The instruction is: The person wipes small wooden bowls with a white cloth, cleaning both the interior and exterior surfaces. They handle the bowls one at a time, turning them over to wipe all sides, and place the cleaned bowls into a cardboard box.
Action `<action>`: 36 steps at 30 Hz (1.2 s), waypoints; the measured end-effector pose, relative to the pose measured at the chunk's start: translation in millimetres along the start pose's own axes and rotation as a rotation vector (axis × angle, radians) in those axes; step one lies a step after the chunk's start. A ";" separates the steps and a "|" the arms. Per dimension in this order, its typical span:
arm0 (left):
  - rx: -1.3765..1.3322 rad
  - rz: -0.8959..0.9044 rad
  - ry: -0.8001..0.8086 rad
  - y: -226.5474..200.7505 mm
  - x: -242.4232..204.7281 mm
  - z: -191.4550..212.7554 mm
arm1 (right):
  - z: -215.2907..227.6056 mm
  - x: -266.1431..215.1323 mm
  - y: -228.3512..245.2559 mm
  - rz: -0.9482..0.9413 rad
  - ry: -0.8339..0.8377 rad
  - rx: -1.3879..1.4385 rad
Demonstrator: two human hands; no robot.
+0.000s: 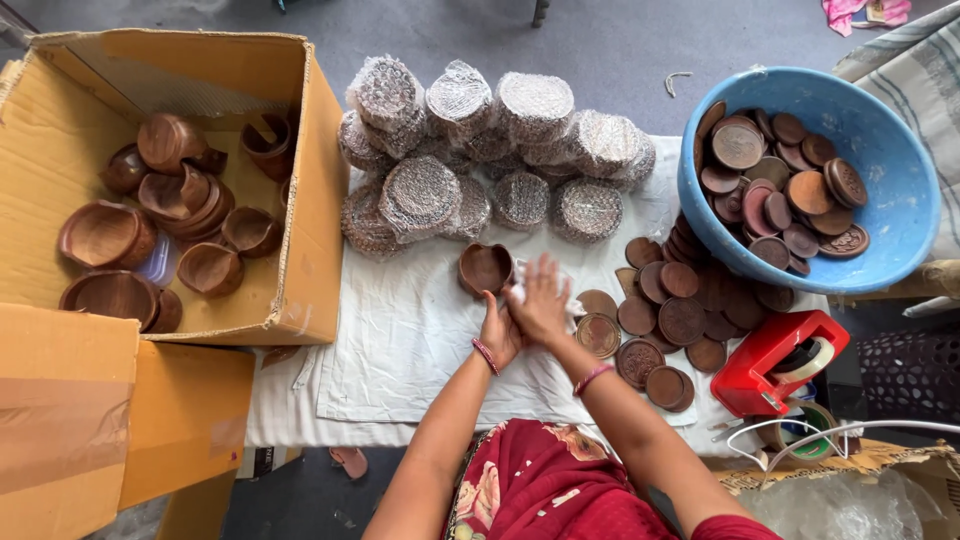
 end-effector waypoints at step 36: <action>0.105 -0.021 -0.016 0.7 -2.7 -2.2 | 31.6 -14.9 -0.2 0.186 0.023 -0.081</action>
Point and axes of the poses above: each hand's wrist, its own x-axis towards the middle knuckle, its own z-axis out of the back of the hand, y = z × x, the point moved 4 cm from there along x, towards the middle knuckle, and after that the axes turned 1 degree about z, right-handed, at the moved point
